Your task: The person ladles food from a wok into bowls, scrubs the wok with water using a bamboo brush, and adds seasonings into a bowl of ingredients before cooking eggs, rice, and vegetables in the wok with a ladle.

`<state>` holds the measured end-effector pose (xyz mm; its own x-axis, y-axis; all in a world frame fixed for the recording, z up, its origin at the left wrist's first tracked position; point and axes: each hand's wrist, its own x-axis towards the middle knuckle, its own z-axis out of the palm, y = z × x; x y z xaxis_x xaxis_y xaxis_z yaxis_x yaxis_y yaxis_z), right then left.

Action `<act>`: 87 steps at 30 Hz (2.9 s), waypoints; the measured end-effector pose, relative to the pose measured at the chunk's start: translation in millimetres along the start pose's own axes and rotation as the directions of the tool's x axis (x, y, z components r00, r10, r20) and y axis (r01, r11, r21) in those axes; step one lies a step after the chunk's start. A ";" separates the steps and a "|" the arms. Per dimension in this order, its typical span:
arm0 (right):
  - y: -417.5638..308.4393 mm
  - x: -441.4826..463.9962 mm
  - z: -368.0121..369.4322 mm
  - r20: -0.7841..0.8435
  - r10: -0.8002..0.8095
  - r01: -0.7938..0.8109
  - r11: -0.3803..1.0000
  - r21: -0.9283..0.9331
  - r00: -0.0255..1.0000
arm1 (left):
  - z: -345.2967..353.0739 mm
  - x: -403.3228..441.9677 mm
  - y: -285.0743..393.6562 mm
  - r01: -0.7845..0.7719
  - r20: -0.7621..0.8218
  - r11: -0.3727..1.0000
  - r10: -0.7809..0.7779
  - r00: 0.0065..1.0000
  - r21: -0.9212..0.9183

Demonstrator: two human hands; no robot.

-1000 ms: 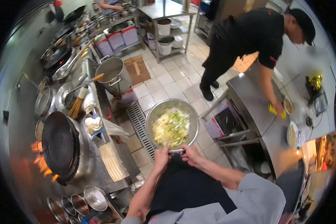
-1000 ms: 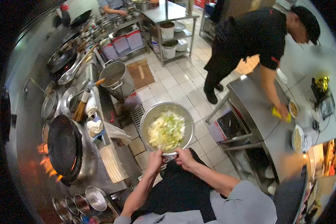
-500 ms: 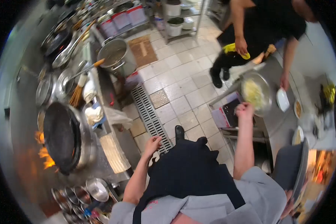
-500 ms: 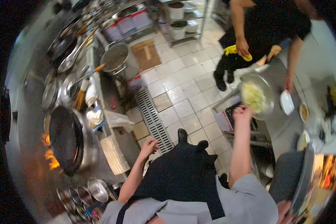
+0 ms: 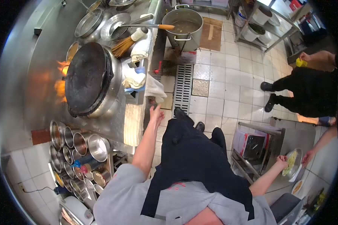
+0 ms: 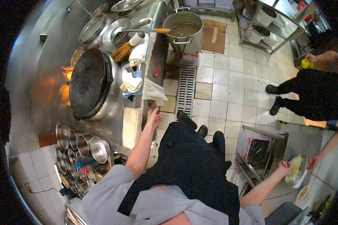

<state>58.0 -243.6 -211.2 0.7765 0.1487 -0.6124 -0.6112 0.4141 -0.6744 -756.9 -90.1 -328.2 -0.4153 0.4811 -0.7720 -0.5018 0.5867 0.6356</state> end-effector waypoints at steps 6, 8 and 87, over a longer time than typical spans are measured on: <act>170.4 -136.1 94.0 0.228 -0.024 0.160 0.785 -0.599 0.973 | 29.4 98.5 26.8 0.101 0.072 0.956 -0.084 0.994 -0.276; 274.3 -175.1 115.7 0.331 0.165 0.230 0.442 -0.867 0.929 | 39.8 110.2 24.9 0.179 0.147 0.949 -0.145 0.978 -0.258; 771.5 -148.2 460.3 -0.001 0.998 0.982 0.067 0.179 -0.068 | 87.1 -42.6 260.4 0.243 -0.618 0.593 0.586 0.524 0.768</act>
<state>-458.0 467.2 -451.0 -0.6630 0.4023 -0.6313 0.7484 0.3347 -0.5726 -803.8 98.9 -130.0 -0.9807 0.1930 -0.0305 0.1840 0.9648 0.1878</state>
